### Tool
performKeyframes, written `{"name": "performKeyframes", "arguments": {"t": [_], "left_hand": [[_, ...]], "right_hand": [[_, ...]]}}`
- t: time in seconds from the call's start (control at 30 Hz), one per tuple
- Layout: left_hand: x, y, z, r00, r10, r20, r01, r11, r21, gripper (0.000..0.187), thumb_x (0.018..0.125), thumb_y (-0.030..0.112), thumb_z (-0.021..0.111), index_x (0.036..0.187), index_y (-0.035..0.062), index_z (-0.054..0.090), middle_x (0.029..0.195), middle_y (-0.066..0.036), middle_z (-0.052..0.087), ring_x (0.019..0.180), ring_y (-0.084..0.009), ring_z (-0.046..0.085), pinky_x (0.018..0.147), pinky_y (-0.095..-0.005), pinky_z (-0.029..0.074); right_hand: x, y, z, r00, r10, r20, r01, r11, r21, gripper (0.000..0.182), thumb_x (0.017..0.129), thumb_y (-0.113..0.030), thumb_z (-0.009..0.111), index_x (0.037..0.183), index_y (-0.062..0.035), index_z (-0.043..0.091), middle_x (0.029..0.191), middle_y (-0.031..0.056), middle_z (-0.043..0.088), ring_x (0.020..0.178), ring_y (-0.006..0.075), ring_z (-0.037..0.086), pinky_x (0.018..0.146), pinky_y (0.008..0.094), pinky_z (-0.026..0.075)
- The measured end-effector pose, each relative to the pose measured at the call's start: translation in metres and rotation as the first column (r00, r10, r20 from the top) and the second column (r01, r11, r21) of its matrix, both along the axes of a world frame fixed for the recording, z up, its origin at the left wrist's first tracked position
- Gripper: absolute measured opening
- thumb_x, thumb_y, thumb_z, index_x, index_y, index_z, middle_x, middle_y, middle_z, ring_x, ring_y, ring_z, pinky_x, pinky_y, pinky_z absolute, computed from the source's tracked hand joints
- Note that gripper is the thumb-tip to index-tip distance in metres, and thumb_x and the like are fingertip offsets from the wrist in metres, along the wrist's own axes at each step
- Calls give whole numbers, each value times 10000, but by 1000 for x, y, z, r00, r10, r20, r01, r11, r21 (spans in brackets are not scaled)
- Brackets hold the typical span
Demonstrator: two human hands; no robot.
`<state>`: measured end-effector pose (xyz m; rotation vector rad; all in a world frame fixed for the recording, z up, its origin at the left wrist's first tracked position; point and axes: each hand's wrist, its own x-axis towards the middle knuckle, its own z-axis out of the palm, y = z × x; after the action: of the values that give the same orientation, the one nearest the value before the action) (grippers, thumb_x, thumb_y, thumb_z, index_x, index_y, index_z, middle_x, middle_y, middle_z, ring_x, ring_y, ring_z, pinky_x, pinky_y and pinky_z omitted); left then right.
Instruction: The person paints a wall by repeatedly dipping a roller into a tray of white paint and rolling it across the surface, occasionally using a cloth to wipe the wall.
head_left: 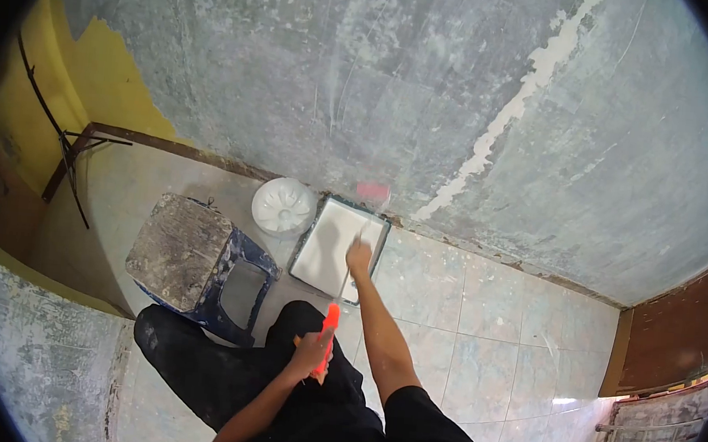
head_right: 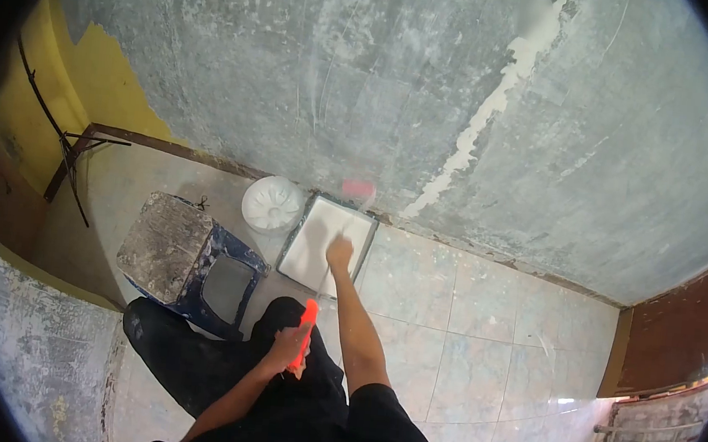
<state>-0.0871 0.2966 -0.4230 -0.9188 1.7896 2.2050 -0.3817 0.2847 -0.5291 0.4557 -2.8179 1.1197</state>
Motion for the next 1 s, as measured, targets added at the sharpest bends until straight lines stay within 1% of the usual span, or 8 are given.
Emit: {"name": "performKeyframes", "arguments": {"t": [0.03,0.1,0.23,0.27,0.37,0.53,0.57,1.0], "left_hand": [[7,1,8,999,-21,47,23,999,-42,526,958,435,511,615,39,557,526,-73,562,431,-184,561,437,-331,444],[13,-9,19,996,-33,78,49,977,-208,511,953,421,522,621,34,561,533,-89,572,438,-207,573,449,-348,450],[21,-21,62,998,-60,-36,36,876,-481,448,943,380,537,673,26,593,558,-134,589,498,-278,611,496,-403,461],[10,-27,80,994,-57,-90,5,866,-500,430,941,369,540,693,24,604,566,-148,592,518,-300,621,510,-420,462],[-34,-52,151,905,-13,-424,-315,650,-692,367,926,321,557,763,-6,588,588,-216,560,577,-404,599,518,-472,426],[-107,-106,240,873,38,-486,-341,759,-554,422,964,352,513,760,-12,582,579,-219,535,573,-399,588,510,-421,411],[-113,-110,246,890,34,-455,-305,786,-537,443,970,362,502,753,-16,581,587,-227,532,586,-409,585,521,-427,414],[-25,-79,8,988,148,-50,-153,858,-490,578,972,461,440,649,9,599,541,-163,583,531,-336,621,581,-461,470]], "right_hand": [[0,15,-67,990,132,-48,-122,976,183,340,952,-198,407,899,51,632,834,275,638,802,443,616,720,539,471],[17,13,-57,882,-124,454,237,950,-203,472,988,-302,389,804,54,638,794,303,619,825,463,609,728,522,460],[6,-14,92,981,64,181,5,934,-356,509,1001,-313,396,747,86,585,730,303,574,712,444,559,685,503,417],[-6,-33,139,933,-12,-359,-176,856,-485,592,1002,-363,401,587,46,509,506,192,499,439,297,487,481,481,358],[-23,-66,331,946,134,-296,-290,761,-581,560,1007,-341,391,572,11,410,492,49,343,475,148,347,458,404,278],[-87,-140,469,816,-14,-578,-360,770,-527,463,938,-267,422,706,115,544,655,290,517,633,388,523,599,502,384],[-100,-148,469,837,-30,-546,-318,785,-532,404,890,-219,438,796,139,600,811,372,581,794,498,613,676,532,433],[1,-133,144,979,75,-188,-136,933,-334,553,1001,-317,390,704,103,593,716,340,572,677,506,572,627,557,397]]}}
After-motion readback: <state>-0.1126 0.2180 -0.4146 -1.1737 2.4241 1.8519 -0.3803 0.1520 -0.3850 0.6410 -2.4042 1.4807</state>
